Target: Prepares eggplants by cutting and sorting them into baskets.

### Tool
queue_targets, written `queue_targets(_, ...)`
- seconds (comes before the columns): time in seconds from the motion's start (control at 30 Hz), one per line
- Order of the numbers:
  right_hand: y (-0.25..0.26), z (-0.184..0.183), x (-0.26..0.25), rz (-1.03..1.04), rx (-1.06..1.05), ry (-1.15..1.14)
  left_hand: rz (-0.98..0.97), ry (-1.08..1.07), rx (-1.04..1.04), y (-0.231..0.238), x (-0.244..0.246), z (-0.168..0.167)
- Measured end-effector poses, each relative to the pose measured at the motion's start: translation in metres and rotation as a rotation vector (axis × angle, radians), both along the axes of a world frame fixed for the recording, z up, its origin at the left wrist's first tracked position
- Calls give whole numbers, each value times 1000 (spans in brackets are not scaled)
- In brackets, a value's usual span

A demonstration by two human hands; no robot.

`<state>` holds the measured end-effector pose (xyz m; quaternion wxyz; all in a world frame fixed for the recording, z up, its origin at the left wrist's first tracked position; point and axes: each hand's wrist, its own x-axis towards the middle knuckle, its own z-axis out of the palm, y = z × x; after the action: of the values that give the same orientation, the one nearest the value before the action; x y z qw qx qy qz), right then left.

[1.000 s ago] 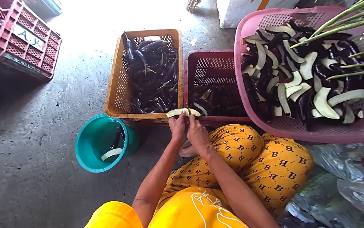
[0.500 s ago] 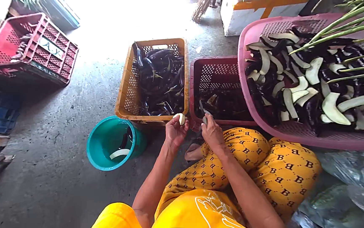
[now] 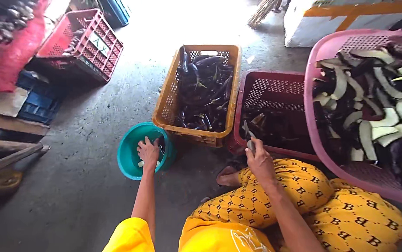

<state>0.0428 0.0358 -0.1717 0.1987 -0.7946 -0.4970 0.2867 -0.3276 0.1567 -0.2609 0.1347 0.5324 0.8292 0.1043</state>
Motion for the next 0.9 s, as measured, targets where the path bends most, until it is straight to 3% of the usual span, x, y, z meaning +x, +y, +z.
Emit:
queue_targets(0.1,8,19,15,33,9,-48,-238,-43,336,32,52,31)
queue_targets(0.17,15,29,28,63,1,-108,-407,-125,375,59,94,36)
queue_targets(0.27,18,36,44,85,6,-188,-709,-218,161,101,165,24)
queue_targets(0.37,16,30,48,49,41,-210,-892,-190,-219,155,236,-21)
queue_targets(0.47,15,30,46,11,32,-141,-997,-149,-300,168,275,-62)
queue_targets(0.67,19,43,56,-83,47,150,-980,-90,-330,157,274,-40)
queue_targets(0.8,26,37,60,-221,37,441,-717,-381,-47,162,219,5)
queue_targets(0.9,36,35,52,-320,-19,694,-412,-753,100,143,186,42)
